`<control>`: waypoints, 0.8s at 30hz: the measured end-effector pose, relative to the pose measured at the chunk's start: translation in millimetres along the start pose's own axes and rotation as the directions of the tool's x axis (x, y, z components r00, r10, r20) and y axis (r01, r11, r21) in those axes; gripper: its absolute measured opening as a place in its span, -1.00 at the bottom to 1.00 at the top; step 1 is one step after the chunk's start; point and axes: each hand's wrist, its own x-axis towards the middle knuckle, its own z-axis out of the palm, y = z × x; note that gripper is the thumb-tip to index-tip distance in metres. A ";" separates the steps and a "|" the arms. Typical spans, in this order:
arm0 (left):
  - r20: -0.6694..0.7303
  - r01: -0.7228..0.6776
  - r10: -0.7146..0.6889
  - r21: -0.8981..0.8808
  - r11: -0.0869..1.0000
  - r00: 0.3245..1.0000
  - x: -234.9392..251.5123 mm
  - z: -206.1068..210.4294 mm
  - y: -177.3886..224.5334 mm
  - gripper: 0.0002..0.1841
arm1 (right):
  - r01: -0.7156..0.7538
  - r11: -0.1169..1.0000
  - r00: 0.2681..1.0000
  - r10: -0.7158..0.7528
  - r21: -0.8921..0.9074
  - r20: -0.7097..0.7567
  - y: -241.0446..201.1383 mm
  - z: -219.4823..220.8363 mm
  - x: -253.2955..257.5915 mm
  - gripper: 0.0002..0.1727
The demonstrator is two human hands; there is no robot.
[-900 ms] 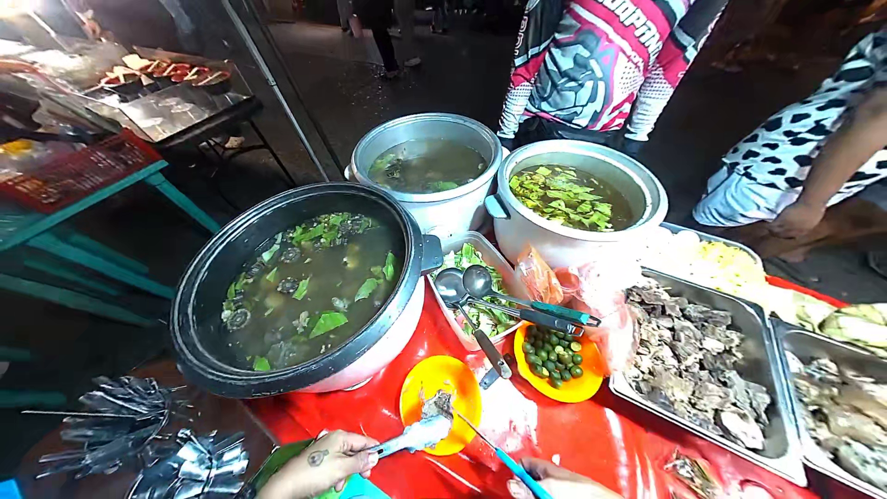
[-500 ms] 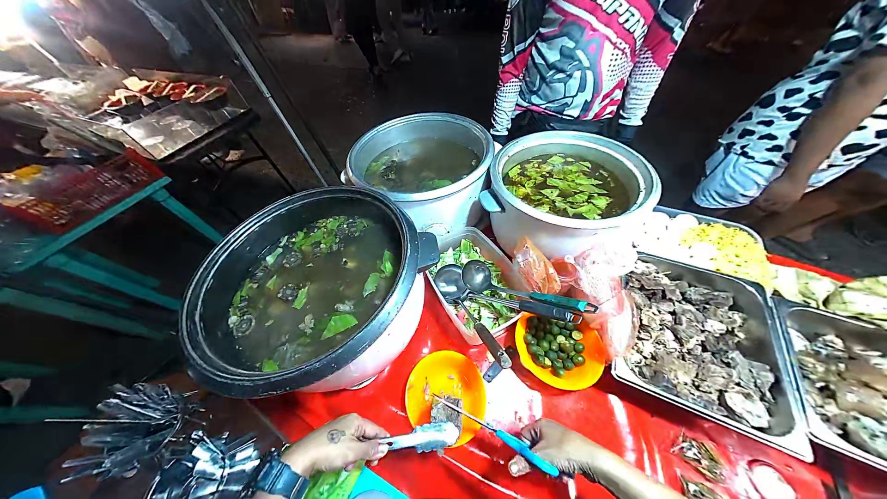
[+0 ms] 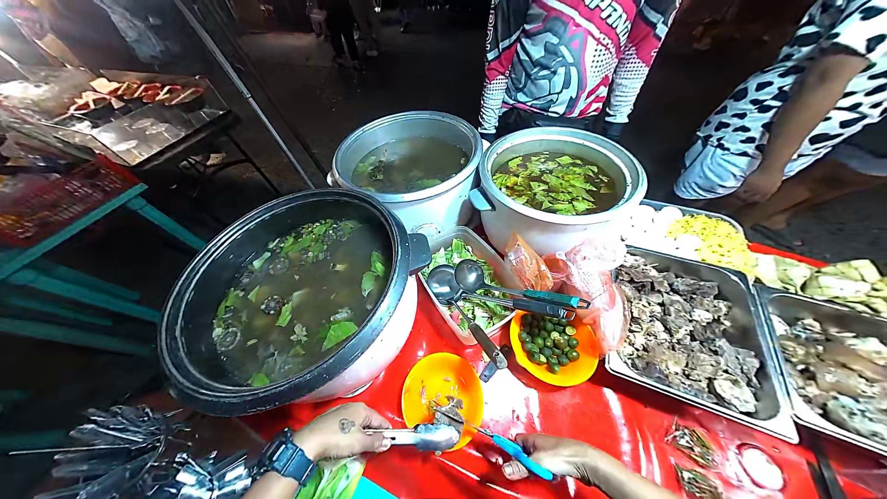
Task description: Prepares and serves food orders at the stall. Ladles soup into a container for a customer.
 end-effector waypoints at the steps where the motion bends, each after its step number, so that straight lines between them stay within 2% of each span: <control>1: -0.005 0.020 -0.020 0.064 0.998 1.000 0.6 -2.6 5.7 -0.57 | -0.001 1.000 1.000 0.000 -0.024 -0.017 -3.7 -1.6 3.2 -0.29; 6: -0.047 0.117 -0.109 0.247 0.962 0.993 -0.4 -12.8 25.0 -0.56 | -0.061 0.995 0.985 0.047 -0.077 -0.166 -4.5 -2.5 11.7 -0.39; 11: -0.082 0.130 -0.113 0.243 0.961 0.990 4.0 -10.5 19.7 -0.55 | -0.040 0.999 0.975 0.043 0.019 -0.219 0.9 14.6 4.7 -0.46; 15: -0.087 0.131 -0.118 0.170 0.977 0.989 -0.5 -9.8 9.7 -0.55 | -0.038 0.991 0.995 0.050 0.128 -0.091 16.8 18.3 0.1 -0.22; 20: -0.062 0.000 0.000 -0.012 1.000 0.998 3.2 3.5 -3.4 -0.57 | 0.036 0.978 0.999 -0.040 0.205 0.020 4.7 23.9 3.1 -0.40; 24: -0.080 -0.025 0.017 -0.098 0.995 0.997 0.4 7.7 -7.9 -0.56 | 0.095 0.949 0.993 -0.069 0.299 -0.096 3.6 33.4 11.2 -0.54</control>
